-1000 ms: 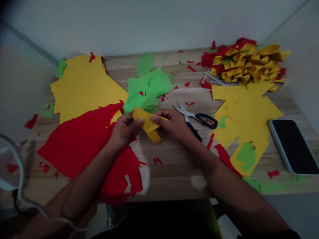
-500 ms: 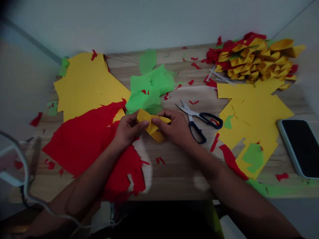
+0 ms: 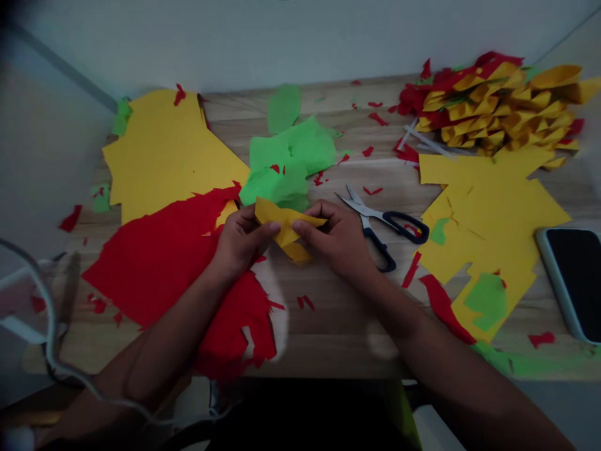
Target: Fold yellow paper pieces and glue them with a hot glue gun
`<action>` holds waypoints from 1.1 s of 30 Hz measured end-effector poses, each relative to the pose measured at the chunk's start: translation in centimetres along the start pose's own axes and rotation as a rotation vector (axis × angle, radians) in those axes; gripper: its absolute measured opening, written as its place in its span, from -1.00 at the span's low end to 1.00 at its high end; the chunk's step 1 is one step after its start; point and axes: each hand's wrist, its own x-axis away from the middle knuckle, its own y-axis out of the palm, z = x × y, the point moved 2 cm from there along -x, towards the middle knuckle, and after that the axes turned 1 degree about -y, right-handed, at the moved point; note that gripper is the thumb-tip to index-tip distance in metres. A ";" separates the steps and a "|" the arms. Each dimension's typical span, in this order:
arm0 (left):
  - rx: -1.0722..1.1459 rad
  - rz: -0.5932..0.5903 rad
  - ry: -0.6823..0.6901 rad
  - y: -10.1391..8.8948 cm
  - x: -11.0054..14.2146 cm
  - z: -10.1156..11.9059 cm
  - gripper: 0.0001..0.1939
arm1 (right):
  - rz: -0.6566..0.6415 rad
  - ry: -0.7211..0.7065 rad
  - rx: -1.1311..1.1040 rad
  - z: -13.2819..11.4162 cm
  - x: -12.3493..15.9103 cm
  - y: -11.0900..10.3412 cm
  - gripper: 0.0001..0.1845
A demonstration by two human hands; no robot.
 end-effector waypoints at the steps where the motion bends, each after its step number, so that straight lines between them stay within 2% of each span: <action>1: -0.013 -0.022 -0.013 0.1 0.1 0.1 -0.65 | 0.004 0.008 -0.005 0.0 0.1 0.0 -0.62; 4: -0.030 -0.055 -0.057 0.2 0.2 0.4 -0.62 | -0.010 -0.001 0.004 -0.1 0.2 0.1 -0.63; 9: 0.011 -0.032 -0.043 0.2 0.0 0.2 -0.64 | -0.060 -0.036 -0.003 -0.4 0.2 0.0 -0.75; 14: 0.063 0.021 -0.026 -0.1 -0.2 -0.2 -0.63 | -0.107 -0.027 -0.049 -0.3 0.0 0.3 -0.70; 21: 0.126 -0.064 -0.062 0.1 -0.2 0.1 -0.61 | -0.141 0.041 -0.183 0.5 -0.1 0.2 -0.75; 27: 0.126 -0.094 -0.038 0.6 -0.1 0.6 -0.64 | -0.184 0.055 -0.144 0.3 0.0 0.2 -0.74; 33: 0.051 -0.099 -0.052 0.9 0.1 1.2 -0.61 | -0.090 0.027 -0.158 -0.1 -0.2 0.4 -0.60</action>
